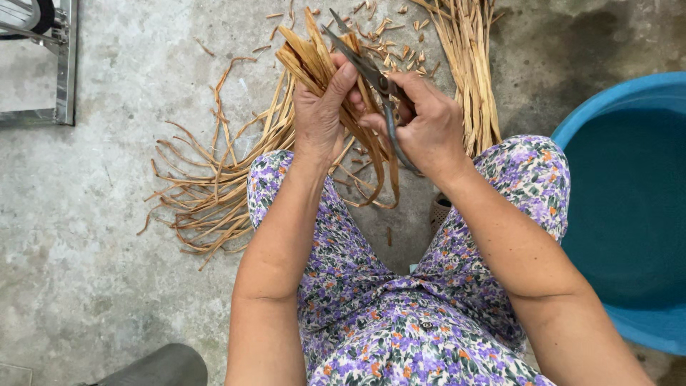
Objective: The person sits on a low stool and uses shears to trim and split dried plant strips. They repeatedly hold bundles of strips, cut them into smaller pieces, and separate the strands, occasionally standing to adjust the material before resuming trimming.
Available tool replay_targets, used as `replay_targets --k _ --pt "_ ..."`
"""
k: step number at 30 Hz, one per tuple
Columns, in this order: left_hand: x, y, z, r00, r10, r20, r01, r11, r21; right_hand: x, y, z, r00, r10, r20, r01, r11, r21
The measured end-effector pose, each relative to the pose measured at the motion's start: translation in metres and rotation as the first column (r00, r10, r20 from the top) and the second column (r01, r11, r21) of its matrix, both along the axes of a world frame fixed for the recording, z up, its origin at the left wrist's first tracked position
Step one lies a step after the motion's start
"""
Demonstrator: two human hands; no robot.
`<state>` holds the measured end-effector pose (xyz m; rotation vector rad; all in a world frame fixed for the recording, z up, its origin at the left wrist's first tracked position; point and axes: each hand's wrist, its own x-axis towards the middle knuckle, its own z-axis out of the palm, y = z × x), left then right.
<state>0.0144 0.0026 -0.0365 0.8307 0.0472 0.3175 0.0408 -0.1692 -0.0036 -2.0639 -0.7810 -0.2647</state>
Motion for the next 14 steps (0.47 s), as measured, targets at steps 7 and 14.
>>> replay_targets --k 7,14 --pt "0.003 0.001 -0.004 1.000 -0.008 0.027 0.007 0.999 0.039 0.004 -0.002 -0.010 0.974 0.086 -0.208 -0.066 0.993 0.102" --pt "0.003 0.004 -0.007 0.999 -0.025 0.021 0.024 0.999 0.039 0.023 0.000 -0.052 0.837 0.321 -0.443 -0.109 0.891 0.440"
